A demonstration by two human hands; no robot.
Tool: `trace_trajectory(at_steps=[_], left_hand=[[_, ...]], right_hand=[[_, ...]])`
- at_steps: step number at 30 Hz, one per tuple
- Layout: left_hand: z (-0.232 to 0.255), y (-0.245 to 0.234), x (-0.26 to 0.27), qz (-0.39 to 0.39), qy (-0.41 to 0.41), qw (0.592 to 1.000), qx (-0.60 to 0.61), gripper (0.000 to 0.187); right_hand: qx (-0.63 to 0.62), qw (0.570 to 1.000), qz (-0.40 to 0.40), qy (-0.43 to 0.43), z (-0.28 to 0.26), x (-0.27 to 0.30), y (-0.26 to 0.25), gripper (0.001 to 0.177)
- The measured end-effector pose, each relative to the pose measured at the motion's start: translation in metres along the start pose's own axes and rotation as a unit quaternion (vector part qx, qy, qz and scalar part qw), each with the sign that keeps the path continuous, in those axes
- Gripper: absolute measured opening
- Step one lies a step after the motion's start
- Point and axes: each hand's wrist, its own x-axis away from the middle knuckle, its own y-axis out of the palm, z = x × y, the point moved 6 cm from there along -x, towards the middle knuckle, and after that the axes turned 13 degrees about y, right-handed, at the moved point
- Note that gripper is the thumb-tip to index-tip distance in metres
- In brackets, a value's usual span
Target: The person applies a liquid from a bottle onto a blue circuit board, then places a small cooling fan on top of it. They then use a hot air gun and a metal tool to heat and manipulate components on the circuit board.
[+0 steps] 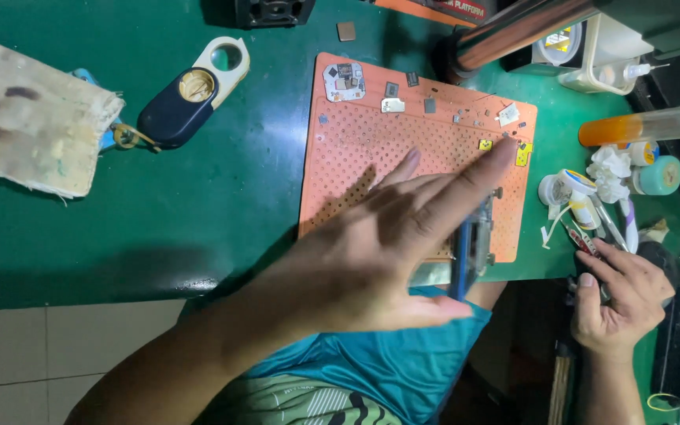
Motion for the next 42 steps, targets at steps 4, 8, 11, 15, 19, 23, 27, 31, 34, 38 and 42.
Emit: trace_trajectory(at_steps=[4,8,11,15,19,23,27,31,34,38,42], left_hand=[[-0.023,0.000,0.004,-0.155,-0.205,0.950,0.176,0.108],[-0.021,0.002,0.012,-0.121,-0.067,0.985,0.104,0.099],[-0.028,0.013,0.016,-0.153,-0.091,0.980,0.088,0.106],[-0.021,0.009,0.017,-0.132,-0.056,0.990,-0.002,0.086],[-0.023,0.010,0.020,-0.137,-0.104,0.985,-0.033,0.083],[-0.023,0.011,0.017,-0.148,-0.104,0.983,-0.037,0.083],[-0.024,0.013,0.019,-0.155,-0.093,0.983,-0.047,0.086],[-0.024,0.013,0.018,-0.150,-0.083,0.985,-0.031,0.087],[-0.025,0.014,0.020,-0.155,-0.088,0.984,-0.016,0.091],[-0.024,0.014,0.017,-0.148,-0.069,0.986,-0.014,0.089],[-0.020,0.011,0.013,-0.117,-0.032,0.993,-0.004,0.094]], right_hand=[[-0.005,1.000,-0.012,0.001,0.005,-0.001,-0.002,0.021],[-0.020,1.000,-0.017,0.009,0.013,0.002,-0.003,0.019],[-0.022,1.000,-0.018,0.000,0.019,0.003,-0.002,0.019],[-0.060,0.997,-0.042,0.012,0.029,0.006,0.001,0.018],[-0.093,0.992,-0.074,0.037,0.037,0.010,0.003,0.019],[-0.073,0.990,-0.103,0.062,0.042,0.011,0.006,0.022],[-0.081,0.989,-0.103,0.069,0.042,0.011,0.006,0.023],[-0.097,0.987,-0.098,0.082,0.045,0.014,0.008,0.022],[-0.087,0.988,-0.105,0.075,0.047,0.015,0.009,0.022],[-0.091,0.987,-0.101,0.083,0.046,0.015,0.009,0.022],[-0.095,0.987,-0.102,0.080,0.046,0.015,0.009,0.022]])
